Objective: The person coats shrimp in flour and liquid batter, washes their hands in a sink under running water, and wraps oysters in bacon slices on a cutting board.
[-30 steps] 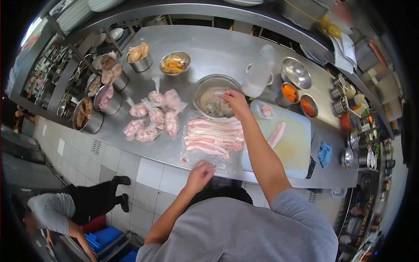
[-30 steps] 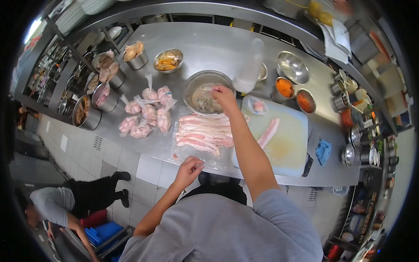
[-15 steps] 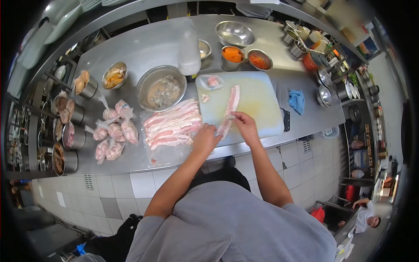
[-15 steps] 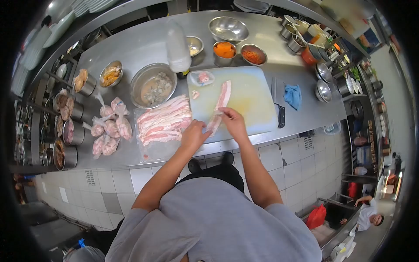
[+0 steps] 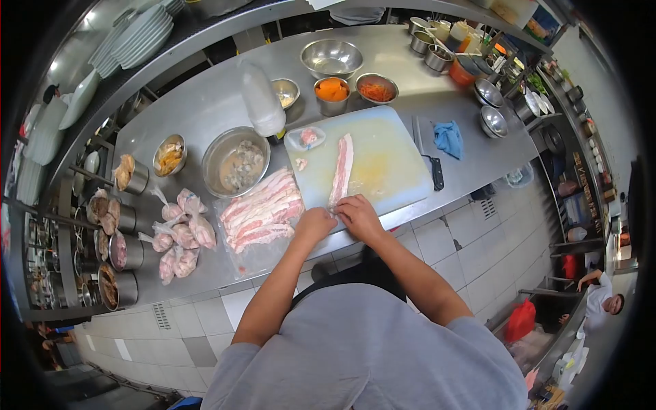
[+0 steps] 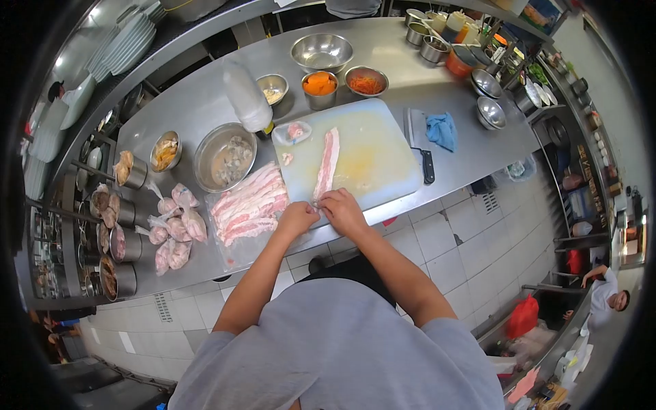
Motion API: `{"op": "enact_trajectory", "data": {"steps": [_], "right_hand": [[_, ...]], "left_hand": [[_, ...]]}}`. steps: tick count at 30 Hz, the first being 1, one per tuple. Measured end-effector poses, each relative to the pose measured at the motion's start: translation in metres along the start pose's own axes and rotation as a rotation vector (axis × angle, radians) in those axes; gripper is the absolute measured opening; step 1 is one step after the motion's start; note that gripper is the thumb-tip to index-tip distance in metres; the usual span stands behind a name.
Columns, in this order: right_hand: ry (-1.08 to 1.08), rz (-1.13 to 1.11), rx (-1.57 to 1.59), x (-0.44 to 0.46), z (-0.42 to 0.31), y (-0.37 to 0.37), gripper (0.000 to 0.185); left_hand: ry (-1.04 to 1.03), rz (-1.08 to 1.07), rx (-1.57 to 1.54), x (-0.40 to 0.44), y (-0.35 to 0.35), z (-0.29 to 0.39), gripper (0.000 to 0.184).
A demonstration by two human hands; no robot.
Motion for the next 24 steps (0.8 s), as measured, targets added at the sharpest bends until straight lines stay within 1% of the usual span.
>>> {"op": "enact_trajectory", "data": {"steps": [1,2,4,5,6,8,10,12,13,14,15,16,17,18,19,20,22,23,24], "right_hand": [[-0.001,0.004,-0.003,-0.003,0.0,-0.002,0.021],[-0.009,0.009,-0.013,-0.005,0.0,-0.003,0.024],[-0.02,0.01,-0.021,-0.004,-0.003,-0.002,0.027],[-0.02,0.006,-0.011,-0.007,-0.004,-0.002,0.03],[-0.019,0.0,0.0,-0.008,-0.008,-0.001,0.033],[-0.029,-0.019,0.008,-0.004,-0.013,-0.001,0.035],[-0.032,-0.048,0.015,-0.002,-0.013,-0.003,0.036],[-0.071,-0.062,-0.018,0.009,-0.007,-0.005,0.028],[-0.065,-0.065,-0.015,0.013,-0.002,-0.007,0.028],[-0.13,-0.069,0.02,0.016,0.01,-0.008,0.023],[-0.203,-0.075,0.057,0.015,0.019,-0.01,0.019],[-0.216,-0.083,0.062,0.014,0.023,-0.012,0.019],[-0.295,-0.113,0.102,0.014,0.034,-0.013,0.017],[-0.367,-0.139,0.139,0.017,0.042,-0.013,0.016],[-0.402,-0.169,0.163,0.019,0.044,-0.012,0.015],[-0.4,-0.169,0.164,0.024,0.045,-0.011,0.015],[-0.444,-0.211,0.18,0.025,0.05,-0.013,0.015],[-0.447,-0.213,0.182,0.025,0.051,-0.013,0.015],[-0.518,-0.193,0.286,0.023,0.055,-0.013,0.017]], "left_hand": [[0.001,0.01,-0.158,0.0,0.0,-0.003,0.025],[-0.002,0.01,-0.158,0.001,-0.002,-0.006,0.025],[0.142,-0.046,-0.551,-0.005,-0.006,-0.013,0.022],[0.151,-0.052,-0.554,-0.009,-0.007,-0.014,0.022],[0.155,-0.043,-0.623,-0.01,-0.01,-0.015,0.02],[0.166,-0.028,-0.704,-0.007,-0.012,-0.017,0.019],[0.184,-0.05,-0.885,-0.004,-0.02,-0.017,0.017],[0.215,-0.045,-0.962,-0.003,-0.014,-0.013,0.016],[0.239,-0.053,-1.027,-0.002,-0.009,-0.01,0.015],[0.243,-0.051,-1.026,0.0,-0.002,-0.008,0.015],[0.168,0.003,-1.057,0.005,0.007,-0.006,0.014],[0.097,0.054,-1.089,0.005,0.013,-0.003,0.014],[0.106,0.049,-1.092,0.003,0.012,-0.004,0.014],[0.04,0.06,-1.021,0.006,0.019,-0.004,0.014],[-0.028,0.073,-0.946,0.009,0.026,-0.002,0.015],[-0.028,0.075,-0.945,0.01,0.028,-0.005,0.015],[-0.402,0.263,-0.269,-0.005,0.049,0.024,0.021],[-0.399,0.26,-0.27,-0.007,0.048,0.024,0.021],[-0.424,0.242,-0.159,-0.01,0.046,0.028,0.024]]}}
Point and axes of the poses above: each hand's wrist, its own x-axis towards the middle knuckle, its own y-axis out of the back of the hand, z = x × y, the point moved 9 cm from there along x, towards the middle knuckle, and after that the axes turned 7 degrees about x, right-handed, at the moved point
